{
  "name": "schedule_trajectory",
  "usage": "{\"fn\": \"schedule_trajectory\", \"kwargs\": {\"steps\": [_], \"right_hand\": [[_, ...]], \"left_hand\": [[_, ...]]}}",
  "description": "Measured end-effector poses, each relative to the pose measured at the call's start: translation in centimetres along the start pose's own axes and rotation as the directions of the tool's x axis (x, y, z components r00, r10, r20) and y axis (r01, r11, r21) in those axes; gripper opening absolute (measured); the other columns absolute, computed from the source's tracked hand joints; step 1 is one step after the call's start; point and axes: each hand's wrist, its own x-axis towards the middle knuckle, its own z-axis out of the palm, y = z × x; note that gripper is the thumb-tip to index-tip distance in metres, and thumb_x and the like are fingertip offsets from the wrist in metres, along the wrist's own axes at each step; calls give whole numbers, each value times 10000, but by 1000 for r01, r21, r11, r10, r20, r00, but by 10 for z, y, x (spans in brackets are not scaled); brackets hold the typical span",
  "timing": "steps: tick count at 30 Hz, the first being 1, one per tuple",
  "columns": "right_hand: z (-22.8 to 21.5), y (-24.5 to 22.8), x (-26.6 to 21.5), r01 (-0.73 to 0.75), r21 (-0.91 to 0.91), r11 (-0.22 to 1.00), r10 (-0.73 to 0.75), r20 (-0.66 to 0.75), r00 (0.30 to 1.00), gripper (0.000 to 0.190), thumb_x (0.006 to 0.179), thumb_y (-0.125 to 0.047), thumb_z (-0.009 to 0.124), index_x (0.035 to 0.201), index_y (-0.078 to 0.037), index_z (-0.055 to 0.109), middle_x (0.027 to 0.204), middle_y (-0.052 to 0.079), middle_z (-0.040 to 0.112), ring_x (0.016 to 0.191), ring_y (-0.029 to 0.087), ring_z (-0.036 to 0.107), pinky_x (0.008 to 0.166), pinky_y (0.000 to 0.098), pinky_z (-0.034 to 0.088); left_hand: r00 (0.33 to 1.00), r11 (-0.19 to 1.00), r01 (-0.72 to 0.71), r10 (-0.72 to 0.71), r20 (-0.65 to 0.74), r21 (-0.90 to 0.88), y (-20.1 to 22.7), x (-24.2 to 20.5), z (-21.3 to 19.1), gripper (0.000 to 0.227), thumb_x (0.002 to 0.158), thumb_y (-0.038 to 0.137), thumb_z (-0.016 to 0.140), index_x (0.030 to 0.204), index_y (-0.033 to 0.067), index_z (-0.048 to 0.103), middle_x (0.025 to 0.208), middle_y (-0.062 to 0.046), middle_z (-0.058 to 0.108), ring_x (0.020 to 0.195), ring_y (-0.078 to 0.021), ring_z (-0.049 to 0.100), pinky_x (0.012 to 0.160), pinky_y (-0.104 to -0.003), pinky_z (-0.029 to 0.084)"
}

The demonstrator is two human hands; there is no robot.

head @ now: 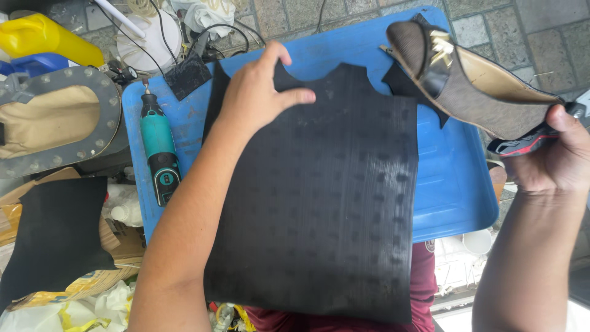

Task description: The person uses a utility knife to cut a piece of black material on a blue workbench. They periodically place a shoe on the material to check fit and alignment, then continue cutting along the edge to shape the material.

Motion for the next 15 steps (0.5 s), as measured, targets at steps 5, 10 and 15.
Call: {"fn": "schedule_trajectory", "kwargs": {"steps": [5,10,15], "right_hand": [[27,5,10,-7,121,993,4,26,1000,391,1015,-117,730,1354,17,588,1319,161,668,1157,329,692,934,505,569],[17,1,17,-15,159,987,17,-8,1000,344,1077,-133,694,1353,25,562,1331,180,649,1180,345,686,933,500,596],[10,0,13,3,141,990,3,-43,999,330,1074,-133,697,1340,18,573,1327,172,657,1185,336,675,923,489,596]], "left_hand": [[976,987,141,-126,-180,76,-32,28,-26,607,860,565,934,1009,85,592,732,-106,634,662,-348,636,623,-447,485],[955,974,187,-151,-255,125,-57,40,-31,510,917,498,903,989,61,651,838,-102,728,756,-356,701,650,-464,516],[897,874,432,-392,-204,223,-61,31,-35,539,874,549,861,935,41,692,838,-173,732,804,-396,700,697,-495,522]]}}
